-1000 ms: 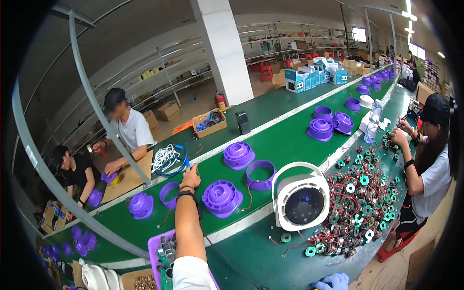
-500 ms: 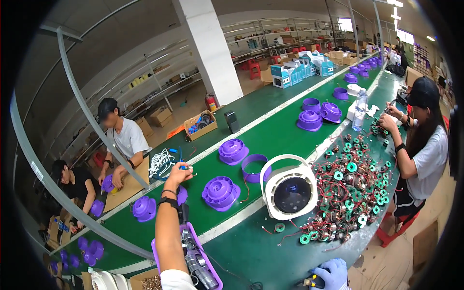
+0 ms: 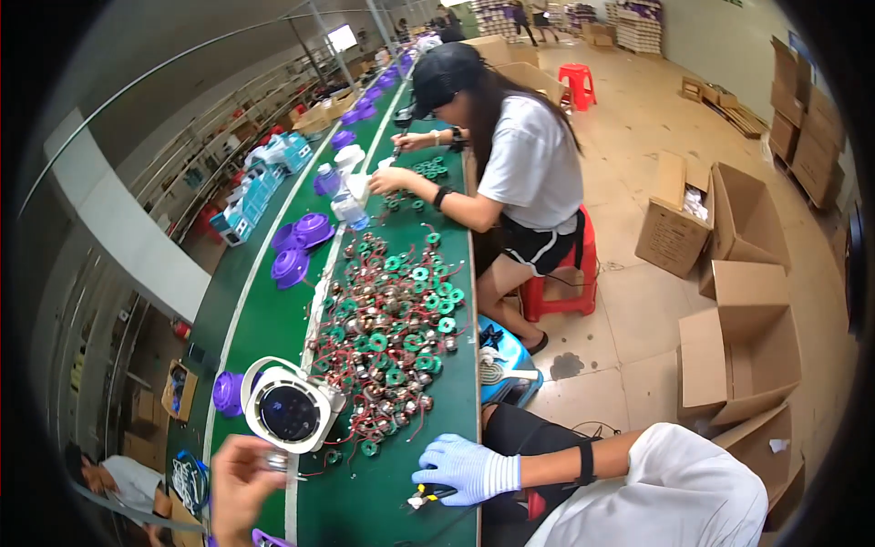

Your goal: Manually assemble and secure electrical components and wires into plastic housings using a screwdriver and wire cutters.

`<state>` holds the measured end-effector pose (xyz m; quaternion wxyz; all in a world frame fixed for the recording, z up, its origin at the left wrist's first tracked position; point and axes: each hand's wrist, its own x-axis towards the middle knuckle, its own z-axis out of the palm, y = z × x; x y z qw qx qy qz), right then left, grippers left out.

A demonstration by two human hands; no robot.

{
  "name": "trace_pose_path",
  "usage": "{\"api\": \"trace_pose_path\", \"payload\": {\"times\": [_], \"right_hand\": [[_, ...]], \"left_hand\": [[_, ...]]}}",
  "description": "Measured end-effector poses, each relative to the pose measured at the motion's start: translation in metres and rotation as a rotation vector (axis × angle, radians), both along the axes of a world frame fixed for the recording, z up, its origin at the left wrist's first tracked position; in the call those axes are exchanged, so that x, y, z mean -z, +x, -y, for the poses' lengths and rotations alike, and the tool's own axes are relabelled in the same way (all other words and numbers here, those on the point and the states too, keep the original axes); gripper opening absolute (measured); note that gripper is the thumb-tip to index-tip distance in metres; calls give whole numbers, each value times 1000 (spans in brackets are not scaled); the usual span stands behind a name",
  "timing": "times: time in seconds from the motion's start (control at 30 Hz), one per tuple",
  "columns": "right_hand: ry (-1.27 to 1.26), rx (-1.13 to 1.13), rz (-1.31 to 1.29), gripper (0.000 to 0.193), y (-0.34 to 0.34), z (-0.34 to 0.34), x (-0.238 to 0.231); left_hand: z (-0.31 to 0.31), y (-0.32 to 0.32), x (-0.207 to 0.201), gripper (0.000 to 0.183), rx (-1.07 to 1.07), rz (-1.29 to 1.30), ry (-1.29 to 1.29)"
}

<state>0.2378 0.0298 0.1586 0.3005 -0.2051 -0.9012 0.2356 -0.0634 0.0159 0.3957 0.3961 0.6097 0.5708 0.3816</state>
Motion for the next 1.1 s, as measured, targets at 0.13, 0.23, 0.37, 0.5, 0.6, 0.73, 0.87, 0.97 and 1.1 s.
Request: {"api": "trace_pose_path", "payload": {"times": [0.13, 0.23, 0.37, 0.5, 0.6, 0.73, 0.87, 0.97, 1.1], "right_hand": [[9, 12, -6, 55, 1, -1, 6], [8, 48, 20, 54, 3, 0, 5], [10, 120, -34, 48, -16, -6, -1], [-666, 255, -598, 39, -1, -3, 11], [-1903, -324, -1127, 43, 25, 7, 18], [-2033, -305, -1019, 45, 68, 33, 5], [-1792, -152, -942, 28, 83, 41, 23], [-1668, -87, -737, 29, 99, 43, 32], [-1529, -6, -762, 32, 119, 44, 49]], "left_hand": [[-19, 96, 43, 41, 294, 63, -168], [-31, 146, 65, 41, 329, 79, -160], [-36, 172, 73, 41, 203, 154, -27], [1, 185, 88, 35, 90, -21, 90], [33, 194, 95, 34, 95, -175, -5], [45, 215, 104, 35, 304, -401, 17], [51, 222, 112, 34, 434, -440, 40], [56, 219, 118, 36, 417, -384, -25], [62, 216, 127, 37, 366, -286, -59]]}}
